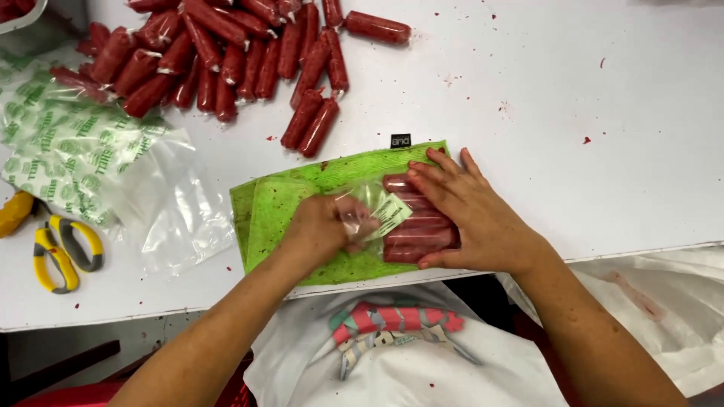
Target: The person packages meat sticks by placing them into plastic bags, adding a label, and then sealing the bags using a heat sealer.
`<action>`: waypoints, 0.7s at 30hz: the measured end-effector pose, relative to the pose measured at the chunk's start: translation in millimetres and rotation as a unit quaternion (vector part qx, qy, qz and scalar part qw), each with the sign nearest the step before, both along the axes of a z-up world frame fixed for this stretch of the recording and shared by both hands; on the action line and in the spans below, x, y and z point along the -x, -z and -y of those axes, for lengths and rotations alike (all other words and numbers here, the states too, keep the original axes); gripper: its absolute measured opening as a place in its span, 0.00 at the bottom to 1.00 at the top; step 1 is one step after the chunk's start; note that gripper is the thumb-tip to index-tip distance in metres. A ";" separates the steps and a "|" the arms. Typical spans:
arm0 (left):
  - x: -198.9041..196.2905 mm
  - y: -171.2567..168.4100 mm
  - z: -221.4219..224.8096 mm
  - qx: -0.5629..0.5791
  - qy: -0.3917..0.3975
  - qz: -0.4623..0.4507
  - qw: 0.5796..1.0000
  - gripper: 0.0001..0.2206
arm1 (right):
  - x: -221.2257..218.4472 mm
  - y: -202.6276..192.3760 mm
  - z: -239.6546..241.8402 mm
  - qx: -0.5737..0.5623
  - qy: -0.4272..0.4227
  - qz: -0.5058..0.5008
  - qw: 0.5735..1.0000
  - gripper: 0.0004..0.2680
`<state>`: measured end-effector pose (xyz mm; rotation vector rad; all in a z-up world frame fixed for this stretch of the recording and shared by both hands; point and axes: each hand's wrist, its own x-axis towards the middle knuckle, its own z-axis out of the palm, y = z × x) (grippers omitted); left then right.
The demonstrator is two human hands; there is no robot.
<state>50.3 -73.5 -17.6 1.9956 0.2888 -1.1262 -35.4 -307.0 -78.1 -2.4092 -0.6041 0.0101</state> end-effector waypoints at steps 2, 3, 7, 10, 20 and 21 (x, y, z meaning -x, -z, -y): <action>3.1 0.8 -10.8 0.008 0.097 0.097 0.991 0.09 | 1.7 6.3 2.1 -0.002 -0.019 0.049 0.999 0.38; -0.2 1.2 -10.6 0.007 0.097 0.095 0.991 0.09 | 1.4 6.0 2.6 -0.003 -0.019 0.048 0.999 0.38; -15.6 -6.9 -3.3 -0.028 0.166 0.096 0.981 0.06 | 0.9 4.0 1.3 0.010 -0.019 0.036 0.999 0.38; -21.6 -3.8 -3.3 0.016 0.035 0.007 0.999 0.05 | 1.5 0.2 0.2 0.011 -0.014 0.031 0.999 0.39; -19.4 -9.9 -8.3 -0.029 0.162 0.066 0.984 0.08 | 0.7 6.2 2.2 0.000 -0.017 0.041 0.999 0.41; -21.1 -2.6 -9.9 -0.029 0.163 0.068 0.984 0.08 | 0.5 5.9 2.5 0.001 -0.016 0.042 0.999 0.41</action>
